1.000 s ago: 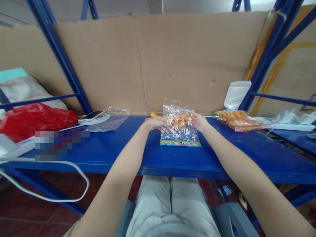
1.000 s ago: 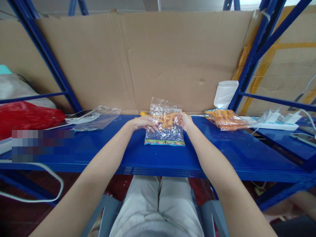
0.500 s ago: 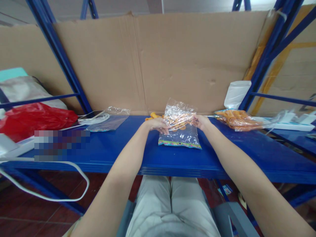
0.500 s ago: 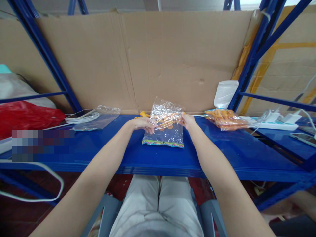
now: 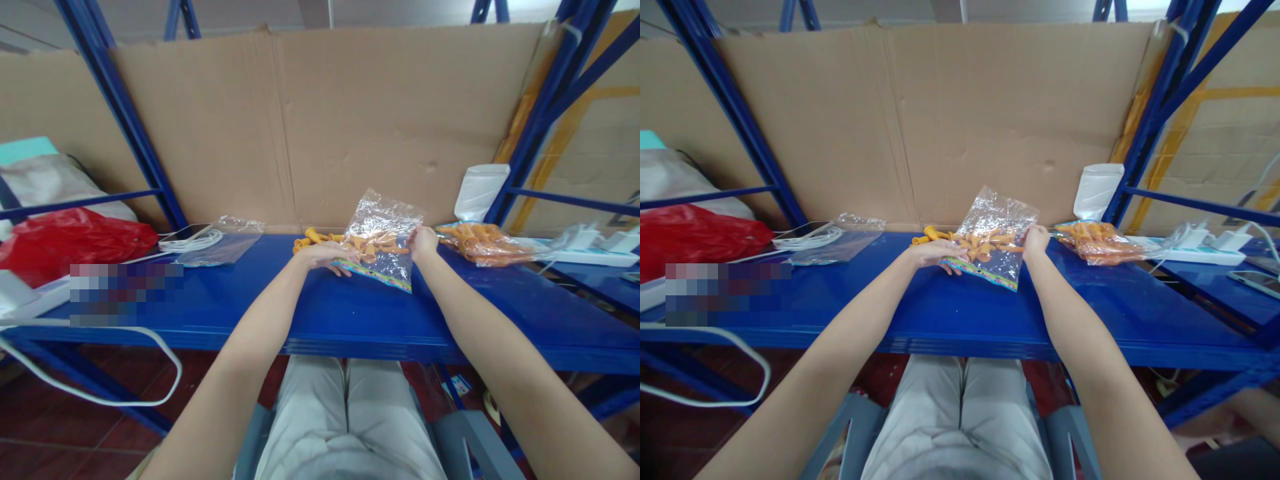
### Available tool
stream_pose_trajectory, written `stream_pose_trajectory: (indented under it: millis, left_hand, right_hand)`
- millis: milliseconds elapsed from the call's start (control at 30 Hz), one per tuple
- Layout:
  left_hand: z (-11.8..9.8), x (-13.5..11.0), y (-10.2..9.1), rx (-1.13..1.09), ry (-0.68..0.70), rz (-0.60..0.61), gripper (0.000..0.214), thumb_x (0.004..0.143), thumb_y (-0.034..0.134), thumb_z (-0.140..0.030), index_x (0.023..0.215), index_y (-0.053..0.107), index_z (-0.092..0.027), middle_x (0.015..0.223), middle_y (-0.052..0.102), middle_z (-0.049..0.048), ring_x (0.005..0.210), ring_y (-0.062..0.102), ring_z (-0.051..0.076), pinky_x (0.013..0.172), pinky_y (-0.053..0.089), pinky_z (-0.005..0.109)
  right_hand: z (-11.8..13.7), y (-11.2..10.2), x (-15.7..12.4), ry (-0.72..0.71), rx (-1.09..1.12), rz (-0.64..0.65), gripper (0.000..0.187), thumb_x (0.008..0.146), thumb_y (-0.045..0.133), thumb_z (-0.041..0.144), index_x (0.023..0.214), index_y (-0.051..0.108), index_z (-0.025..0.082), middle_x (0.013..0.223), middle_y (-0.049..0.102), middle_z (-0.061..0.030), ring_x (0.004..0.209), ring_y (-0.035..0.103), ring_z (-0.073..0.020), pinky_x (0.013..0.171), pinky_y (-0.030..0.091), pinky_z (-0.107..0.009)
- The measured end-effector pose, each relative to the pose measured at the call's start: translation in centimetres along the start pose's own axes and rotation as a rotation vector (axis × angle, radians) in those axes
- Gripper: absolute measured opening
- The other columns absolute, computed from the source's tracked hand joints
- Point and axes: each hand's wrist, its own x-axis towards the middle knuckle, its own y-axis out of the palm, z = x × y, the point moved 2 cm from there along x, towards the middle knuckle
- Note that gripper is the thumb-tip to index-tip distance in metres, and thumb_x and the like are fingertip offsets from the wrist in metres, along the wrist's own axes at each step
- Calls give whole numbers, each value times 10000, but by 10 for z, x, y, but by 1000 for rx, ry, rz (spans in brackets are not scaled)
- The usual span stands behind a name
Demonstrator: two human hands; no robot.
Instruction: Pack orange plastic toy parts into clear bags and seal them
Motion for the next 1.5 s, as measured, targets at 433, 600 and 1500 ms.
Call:
stream_pose_trajectory:
  millis: [433,600,1500]
  left_hand:
    - [1,-1,-7,112,-43,-26,243,639,812,-259,762,677,-98,648,695,101,730,699,221,685,528,305]
    - [5,1,-13,119,-48,-25,256,623,822,-283,712,663,-103,609,689,98,681,693,213,685,536,319]
    - [-4,5,-13,-251,171,-146,332,913,548,-394,1061,656,-117,834,735,115,629,694,163,538,499,226]
  right_hand:
    - [-2,-2,9,41,-81,-2,256,790,458,69,598,374,216,482,393,56,412,405,-83,432,405,-201]
    - [-2,-1,9,34,-118,12,308,773,492,46,557,355,218,442,347,60,391,373,-82,407,380,-198]
    - [0,-11,28,-202,-23,-261,254,893,464,243,642,424,230,482,343,89,377,346,-92,365,325,-227]
